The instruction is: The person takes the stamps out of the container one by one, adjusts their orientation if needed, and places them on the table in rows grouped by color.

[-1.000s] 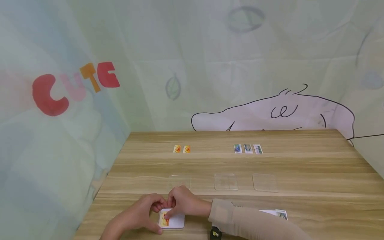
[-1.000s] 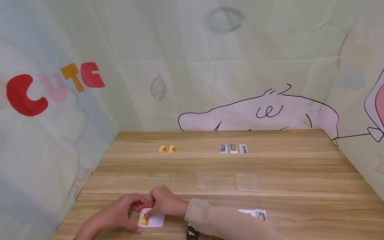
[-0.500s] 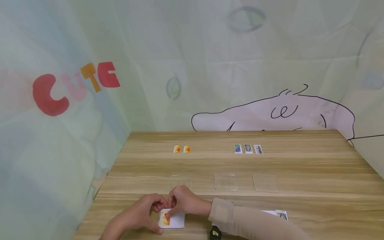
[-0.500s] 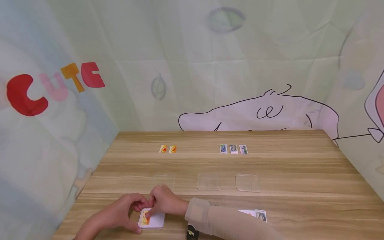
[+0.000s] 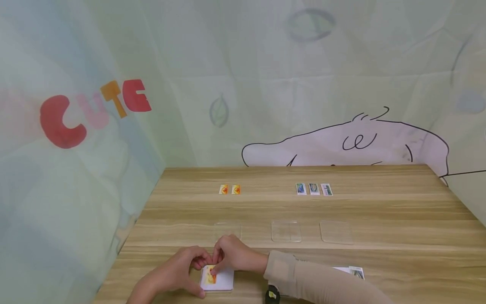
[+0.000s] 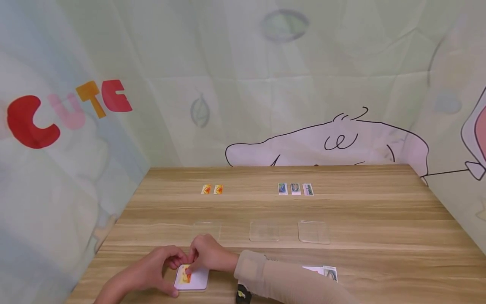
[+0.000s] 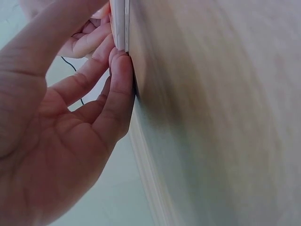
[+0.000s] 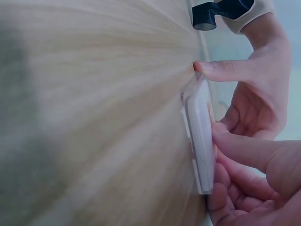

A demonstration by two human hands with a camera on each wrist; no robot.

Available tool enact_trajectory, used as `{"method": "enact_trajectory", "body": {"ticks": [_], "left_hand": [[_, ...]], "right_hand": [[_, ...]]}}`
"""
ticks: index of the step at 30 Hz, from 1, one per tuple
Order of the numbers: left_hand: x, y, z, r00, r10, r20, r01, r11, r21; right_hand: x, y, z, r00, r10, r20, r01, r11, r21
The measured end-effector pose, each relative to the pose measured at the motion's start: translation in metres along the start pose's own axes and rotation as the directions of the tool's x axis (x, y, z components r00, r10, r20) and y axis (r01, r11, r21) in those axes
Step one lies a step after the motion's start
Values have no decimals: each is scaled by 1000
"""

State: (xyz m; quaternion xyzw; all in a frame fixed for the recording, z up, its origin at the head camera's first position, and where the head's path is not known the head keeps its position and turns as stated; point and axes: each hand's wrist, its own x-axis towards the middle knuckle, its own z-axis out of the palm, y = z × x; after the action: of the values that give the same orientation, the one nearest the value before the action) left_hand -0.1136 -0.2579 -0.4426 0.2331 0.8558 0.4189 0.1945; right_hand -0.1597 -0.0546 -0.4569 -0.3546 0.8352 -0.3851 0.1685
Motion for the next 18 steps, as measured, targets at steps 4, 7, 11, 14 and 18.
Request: {"method": "enact_trajectory", "body": {"ticks": [4, 7, 11, 14, 18], "left_hand": [[0, 0, 0, 1000, 3, 1, -3, 1000, -6], [0, 0, 1, 1000, -6, 4, 6, 1000, -4], [0, -1, 1, 1000, -22, 3, 22, 1000, 5], [0, -1, 1, 1000, -21, 4, 21, 1000, 3], [1, 0, 1, 1000, -19, 5, 19, 1000, 0]], "right_hand": [[1, 1, -1, 1000, 1, 6, -1, 1000, 9], [1, 1, -1, 1000, 3, 12, -4, 1000, 17], [2, 2, -1, 1000, 5, 14, -5, 1000, 29], [2, 2, -2, 1000, 7, 15, -7, 999, 39], [3, 2, -3, 1000, 5, 16, -6, 999, 34]]}}
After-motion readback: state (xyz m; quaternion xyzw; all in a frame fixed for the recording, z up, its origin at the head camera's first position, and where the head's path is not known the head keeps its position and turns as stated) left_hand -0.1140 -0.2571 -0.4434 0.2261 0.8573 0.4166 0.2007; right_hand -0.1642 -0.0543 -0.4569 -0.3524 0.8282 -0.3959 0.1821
